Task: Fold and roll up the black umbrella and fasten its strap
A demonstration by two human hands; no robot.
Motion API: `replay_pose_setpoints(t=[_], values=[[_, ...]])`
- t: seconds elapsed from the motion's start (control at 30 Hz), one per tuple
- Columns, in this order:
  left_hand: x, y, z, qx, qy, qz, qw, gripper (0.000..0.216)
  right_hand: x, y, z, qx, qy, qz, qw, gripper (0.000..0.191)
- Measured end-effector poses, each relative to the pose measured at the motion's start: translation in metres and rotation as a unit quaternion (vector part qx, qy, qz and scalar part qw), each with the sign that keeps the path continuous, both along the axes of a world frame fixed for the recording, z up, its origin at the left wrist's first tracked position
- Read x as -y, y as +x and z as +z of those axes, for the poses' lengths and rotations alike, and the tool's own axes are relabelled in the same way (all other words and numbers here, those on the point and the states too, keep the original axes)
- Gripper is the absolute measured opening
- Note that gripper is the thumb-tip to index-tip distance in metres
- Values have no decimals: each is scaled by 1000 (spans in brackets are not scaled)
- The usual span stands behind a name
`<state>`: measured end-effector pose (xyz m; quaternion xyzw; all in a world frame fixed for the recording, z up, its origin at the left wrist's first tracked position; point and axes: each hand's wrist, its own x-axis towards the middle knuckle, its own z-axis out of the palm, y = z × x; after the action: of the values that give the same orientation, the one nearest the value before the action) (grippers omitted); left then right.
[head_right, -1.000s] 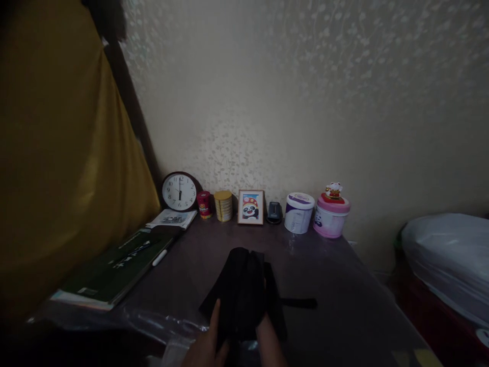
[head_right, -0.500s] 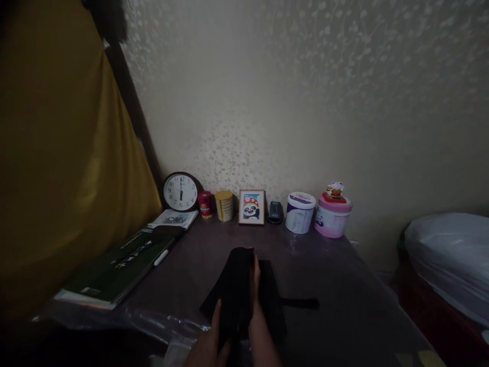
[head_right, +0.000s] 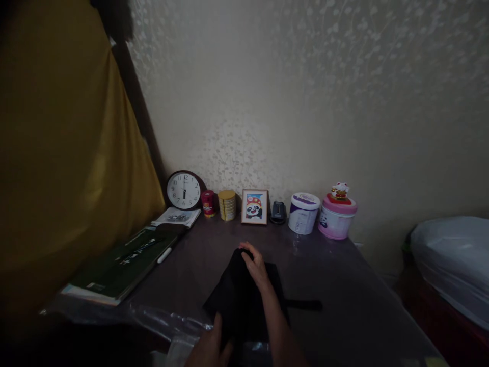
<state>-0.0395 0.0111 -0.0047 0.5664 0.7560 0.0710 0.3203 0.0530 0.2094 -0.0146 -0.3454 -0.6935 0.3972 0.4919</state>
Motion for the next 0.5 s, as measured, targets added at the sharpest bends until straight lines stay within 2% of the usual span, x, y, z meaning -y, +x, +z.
replay_pose_setpoints(t=[0.13,0.23,0.5], values=[[0,-1,-2,2,8,-2,1000,64,-7,5,13,38,33,-4,999,17],[0,0,-4,8,16,-11,1000,65,-14,2,18,40,43,1,998,18],[0,-1,-1,-26,4,-44,999,64,-20,-32,1,93,62,-24,993,21]])
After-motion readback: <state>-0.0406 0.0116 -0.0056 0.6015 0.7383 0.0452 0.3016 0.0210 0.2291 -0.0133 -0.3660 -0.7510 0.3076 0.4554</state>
